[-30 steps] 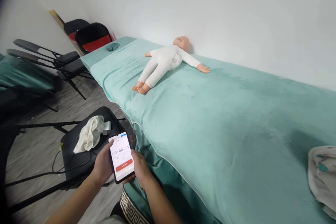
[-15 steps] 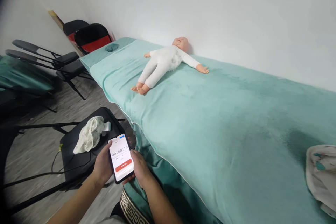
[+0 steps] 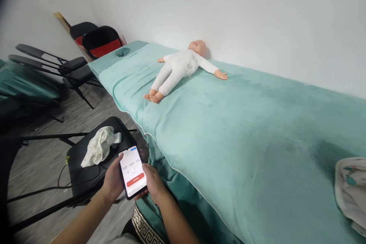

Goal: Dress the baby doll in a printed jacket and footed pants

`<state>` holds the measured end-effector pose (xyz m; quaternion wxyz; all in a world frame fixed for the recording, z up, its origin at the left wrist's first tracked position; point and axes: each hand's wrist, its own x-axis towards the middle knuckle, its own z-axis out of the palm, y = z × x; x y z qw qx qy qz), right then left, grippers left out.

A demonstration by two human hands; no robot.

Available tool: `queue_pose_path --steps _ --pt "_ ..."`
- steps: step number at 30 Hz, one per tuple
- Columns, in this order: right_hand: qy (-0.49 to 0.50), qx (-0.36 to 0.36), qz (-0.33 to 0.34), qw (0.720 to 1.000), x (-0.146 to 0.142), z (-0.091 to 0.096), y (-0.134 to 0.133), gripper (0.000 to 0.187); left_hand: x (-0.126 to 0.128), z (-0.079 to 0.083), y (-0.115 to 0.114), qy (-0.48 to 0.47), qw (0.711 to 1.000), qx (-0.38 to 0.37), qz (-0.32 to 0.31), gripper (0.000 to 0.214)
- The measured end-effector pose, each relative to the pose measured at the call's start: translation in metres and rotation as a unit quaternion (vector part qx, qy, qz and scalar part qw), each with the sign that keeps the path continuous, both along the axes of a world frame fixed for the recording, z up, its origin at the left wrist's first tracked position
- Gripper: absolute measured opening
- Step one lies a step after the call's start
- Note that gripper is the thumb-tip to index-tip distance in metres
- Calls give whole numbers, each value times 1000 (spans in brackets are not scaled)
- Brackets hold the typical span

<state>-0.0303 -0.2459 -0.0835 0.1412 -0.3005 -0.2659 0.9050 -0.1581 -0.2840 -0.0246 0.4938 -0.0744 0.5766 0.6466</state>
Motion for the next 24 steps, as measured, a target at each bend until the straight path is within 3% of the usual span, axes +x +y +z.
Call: queue_pose_path --steps 16,24 --pt "10 -4 -8 1000 2 3 1 53 0 1 1 16 1000 -10 -1 41" --pt "21 6 1 1000 1 1 0 53 0 -12 -6 -9 999 0 -41 47"
